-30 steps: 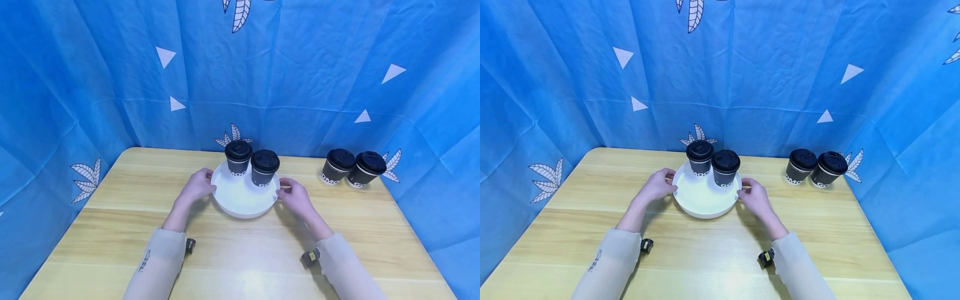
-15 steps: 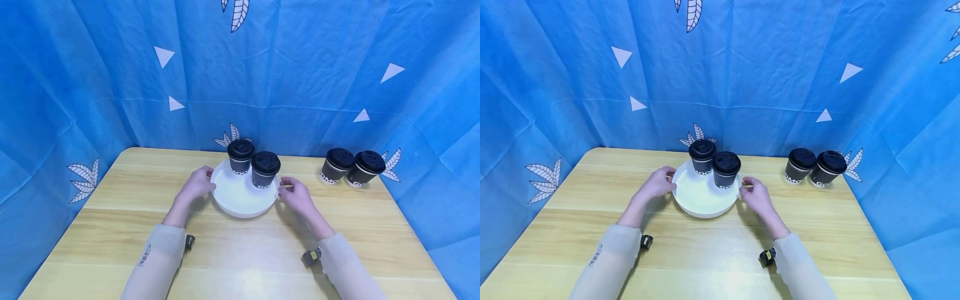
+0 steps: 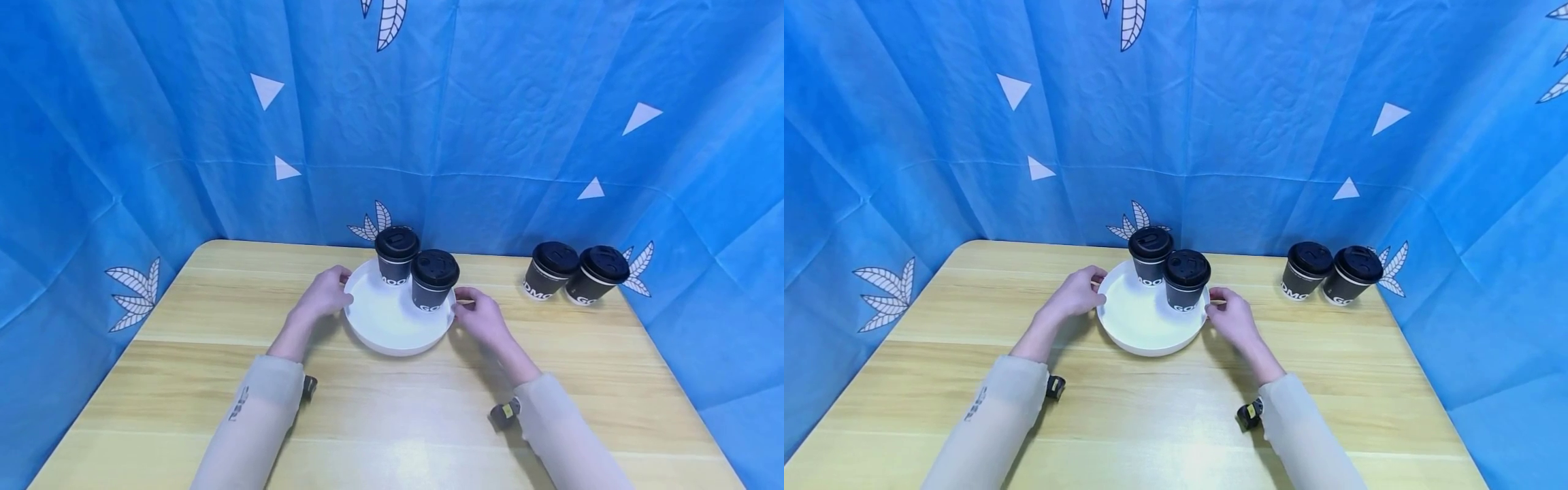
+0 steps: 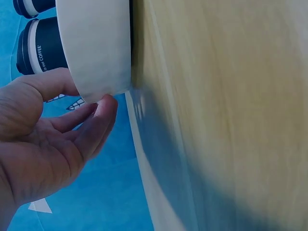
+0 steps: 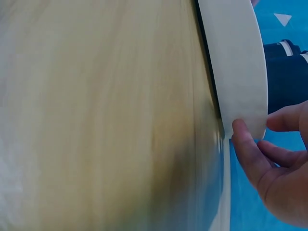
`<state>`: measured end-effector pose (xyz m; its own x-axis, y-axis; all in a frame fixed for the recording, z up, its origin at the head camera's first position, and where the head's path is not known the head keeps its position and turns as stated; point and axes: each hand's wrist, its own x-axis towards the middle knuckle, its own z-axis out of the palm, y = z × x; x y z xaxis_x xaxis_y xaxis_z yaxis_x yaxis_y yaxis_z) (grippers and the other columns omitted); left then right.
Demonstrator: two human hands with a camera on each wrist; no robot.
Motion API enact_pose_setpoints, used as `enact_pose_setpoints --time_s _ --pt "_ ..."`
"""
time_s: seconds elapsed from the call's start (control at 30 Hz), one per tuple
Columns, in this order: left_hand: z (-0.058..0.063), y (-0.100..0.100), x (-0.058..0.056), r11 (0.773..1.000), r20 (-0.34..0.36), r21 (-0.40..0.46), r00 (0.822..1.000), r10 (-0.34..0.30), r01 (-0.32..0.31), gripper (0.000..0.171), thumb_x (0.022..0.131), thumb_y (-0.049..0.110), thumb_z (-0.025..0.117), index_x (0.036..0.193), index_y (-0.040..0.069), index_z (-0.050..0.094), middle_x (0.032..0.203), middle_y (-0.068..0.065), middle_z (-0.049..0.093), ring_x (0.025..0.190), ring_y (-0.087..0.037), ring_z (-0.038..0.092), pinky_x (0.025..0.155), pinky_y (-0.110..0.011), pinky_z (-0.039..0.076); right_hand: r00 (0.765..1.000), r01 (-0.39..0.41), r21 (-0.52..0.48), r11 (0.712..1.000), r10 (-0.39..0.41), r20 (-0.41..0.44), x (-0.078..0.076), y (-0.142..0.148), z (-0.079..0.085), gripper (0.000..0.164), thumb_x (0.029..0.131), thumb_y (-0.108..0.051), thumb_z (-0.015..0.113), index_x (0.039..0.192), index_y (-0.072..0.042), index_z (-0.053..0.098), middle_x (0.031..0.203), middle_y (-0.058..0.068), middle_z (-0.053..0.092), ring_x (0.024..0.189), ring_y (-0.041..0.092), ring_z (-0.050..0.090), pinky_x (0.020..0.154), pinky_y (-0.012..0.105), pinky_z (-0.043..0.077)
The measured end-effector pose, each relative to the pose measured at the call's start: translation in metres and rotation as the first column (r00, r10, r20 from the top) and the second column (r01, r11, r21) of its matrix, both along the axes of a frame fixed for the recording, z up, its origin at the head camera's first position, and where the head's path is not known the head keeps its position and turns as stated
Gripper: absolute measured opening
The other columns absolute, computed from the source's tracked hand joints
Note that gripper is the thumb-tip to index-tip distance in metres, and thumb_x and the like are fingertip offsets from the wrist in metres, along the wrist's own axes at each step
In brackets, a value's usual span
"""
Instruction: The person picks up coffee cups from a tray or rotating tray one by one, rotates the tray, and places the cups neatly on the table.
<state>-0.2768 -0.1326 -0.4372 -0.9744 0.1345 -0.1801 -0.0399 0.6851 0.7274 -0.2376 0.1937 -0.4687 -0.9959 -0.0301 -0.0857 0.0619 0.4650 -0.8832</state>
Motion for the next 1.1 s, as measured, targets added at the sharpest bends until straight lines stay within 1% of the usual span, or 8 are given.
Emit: enact_pose_setpoints --time_s 0.17,0.3,0.37,0.53,0.73,0.87,0.97,1.1 --pt "-0.001 -0.001 -0.002 0.998 -0.029 -0.047 0.999 -0.037 0.036 0.055 0.093 0.014 0.066 0.142 -0.008 0.051 0.134 -0.024 0.062 0.121 -0.037 0.059 0.111 -0.051 0.048 1.000 -0.007 -0.016 1.000 0.007 -0.004 0.003 -0.001 0.002 0.043 0.098 -0.006 0.060 0.140 0.005 0.057 0.131 0.027 0.065 0.110 0.033 0.071 0.086 0.033 0.063" --pt "-0.002 -0.003 -0.002 0.987 -0.070 -0.148 0.994 -0.079 0.068 0.056 0.095 0.024 0.065 0.140 -0.008 0.053 0.130 -0.024 0.064 0.117 -0.037 0.061 0.107 -0.053 0.050 1.000 -0.020 -0.021 1.000 0.020 -0.005 0.005 -0.001 0.003 0.044 0.099 -0.006 0.060 0.140 0.007 0.055 0.133 0.028 0.064 0.108 0.033 0.071 0.086 0.033 0.063" --pt "-0.001 -0.005 -0.001 0.971 -0.081 -0.228 0.992 -0.093 0.072 0.059 0.096 0.030 0.064 0.141 -0.007 0.053 0.128 -0.023 0.063 0.116 -0.037 0.059 0.104 -0.054 0.051 1.000 -0.029 -0.006 1.000 0.029 -0.009 0.007 -0.001 0.003 0.045 0.098 -0.007 0.061 0.141 0.006 0.055 0.135 0.028 0.063 0.108 0.033 0.071 0.086 0.033 0.063" --pt "-0.004 -0.007 0.001 0.914 -0.096 -0.394 0.984 -0.149 0.099 0.065 0.098 0.043 0.060 0.140 -0.006 0.054 0.125 -0.021 0.059 0.114 -0.037 0.054 0.095 -0.055 0.053 0.999 -0.035 0.045 0.998 0.035 -0.018 0.011 0.001 0.002 0.046 0.097 -0.011 0.063 0.141 0.002 0.057 0.136 0.024 0.064 0.109 0.030 0.071 0.086 0.032 0.061" --pt "-0.009 -0.010 0.001 0.861 -0.136 -0.475 0.951 -0.279 0.184 0.068 0.096 0.046 0.061 0.137 -0.008 0.055 0.132 -0.023 0.057 0.117 -0.037 0.052 0.102 -0.054 0.052 0.999 -0.037 0.074 0.997 0.039 -0.021 0.017 0.000 0.005 0.048 0.098 -0.013 0.066 0.143 0.002 0.056 0.137 0.022 0.064 0.109 0.031 0.071 0.086 0.035 0.062" --pt "-0.010 -0.012 0.001 0.837 -0.154 -0.501 0.928 -0.339 0.222 0.071 0.093 0.043 0.065 0.139 -0.011 0.052 0.138 -0.027 0.053 0.126 -0.040 0.049 0.111 -0.054 0.046 0.999 -0.021 0.103 0.994 0.026 -0.043 0.020 0.001 0.008 0.050 0.099 -0.015 0.065 0.145 0.002 0.053 0.141 0.022 0.061 0.119 0.036 0.066 0.096 0.043 0.059" --pt "-0.011 -0.013 0.001 0.825 -0.162 -0.511 0.916 -0.367 0.240 0.074 0.091 0.041 0.066 0.141 -0.011 0.049 0.143 -0.028 0.050 0.133 -0.042 0.046 0.117 -0.053 0.040 0.996 0.004 0.066 0.998 0.002 -0.089 0.022 0.002 0.009 0.054 0.100 -0.013 0.064 0.148 0.004 0.049 0.145 0.022 0.057 0.127 0.039 0.060 0.104 0.049 0.055" --pt "-0.012 -0.015 0.000 0.814 -0.167 -0.521 0.905 -0.392 0.256 0.074 0.089 0.040 0.068 0.140 -0.010 0.050 0.144 -0.028 0.050 0.136 -0.042 0.045 0.122 -0.053 0.034 0.988 0.033 -0.012 0.999 -0.034 -0.153 0.022 0.002 0.008 0.060 0.098 -0.010 0.065 0.152 0.003 0.044 0.147 0.020 0.055 0.131 0.038 0.055 0.110 0.049 0.050"
